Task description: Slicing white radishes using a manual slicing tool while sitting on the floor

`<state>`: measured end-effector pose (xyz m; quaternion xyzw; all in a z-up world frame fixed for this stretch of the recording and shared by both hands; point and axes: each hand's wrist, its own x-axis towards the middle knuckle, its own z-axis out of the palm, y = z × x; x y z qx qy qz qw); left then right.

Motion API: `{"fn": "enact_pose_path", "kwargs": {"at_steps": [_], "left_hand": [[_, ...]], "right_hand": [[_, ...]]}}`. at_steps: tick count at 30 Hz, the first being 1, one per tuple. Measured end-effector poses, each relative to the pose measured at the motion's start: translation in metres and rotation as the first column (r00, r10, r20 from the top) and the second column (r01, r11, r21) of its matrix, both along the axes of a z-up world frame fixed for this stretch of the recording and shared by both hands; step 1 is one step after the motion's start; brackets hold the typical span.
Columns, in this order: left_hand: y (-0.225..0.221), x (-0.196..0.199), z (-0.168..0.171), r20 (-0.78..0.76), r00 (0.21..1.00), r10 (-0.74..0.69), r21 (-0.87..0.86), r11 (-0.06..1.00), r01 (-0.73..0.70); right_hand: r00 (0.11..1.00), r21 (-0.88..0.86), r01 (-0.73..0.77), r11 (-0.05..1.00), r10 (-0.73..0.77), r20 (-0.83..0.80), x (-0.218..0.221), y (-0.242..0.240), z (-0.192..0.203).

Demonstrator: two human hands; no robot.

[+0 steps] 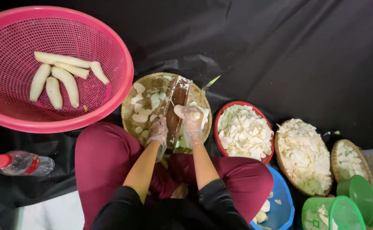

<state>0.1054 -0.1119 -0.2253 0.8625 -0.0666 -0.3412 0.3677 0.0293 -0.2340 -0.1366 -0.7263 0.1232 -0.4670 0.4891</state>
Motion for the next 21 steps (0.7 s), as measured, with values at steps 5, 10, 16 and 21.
{"fn": "enact_pose_path", "kwargs": {"at_steps": [5,10,16,21], "left_hand": [[0.000,0.008,-0.003,-0.086,0.996,-0.013,-0.089,0.996,0.005],[0.025,-0.006,0.107,-0.191,0.982,-0.008,-0.202,0.979,-0.031],[0.012,-0.002,0.033,-0.050,0.995,-0.087,-0.084,0.993,0.082],[-0.011,0.000,-0.087,0.999,-0.028,-0.016,0.020,0.987,0.160]], "right_hand": [[0.979,-0.270,0.085,0.959,-0.131,-0.154,-0.025,0.063,0.045],[0.901,-0.676,0.164,0.719,-0.388,-0.194,0.014,0.049,-0.051],[0.972,-0.548,0.235,0.803,-0.191,0.138,0.097,-0.005,-0.045],[0.933,-0.564,0.348,0.749,-0.337,0.127,0.101,-0.025,-0.069]]}}
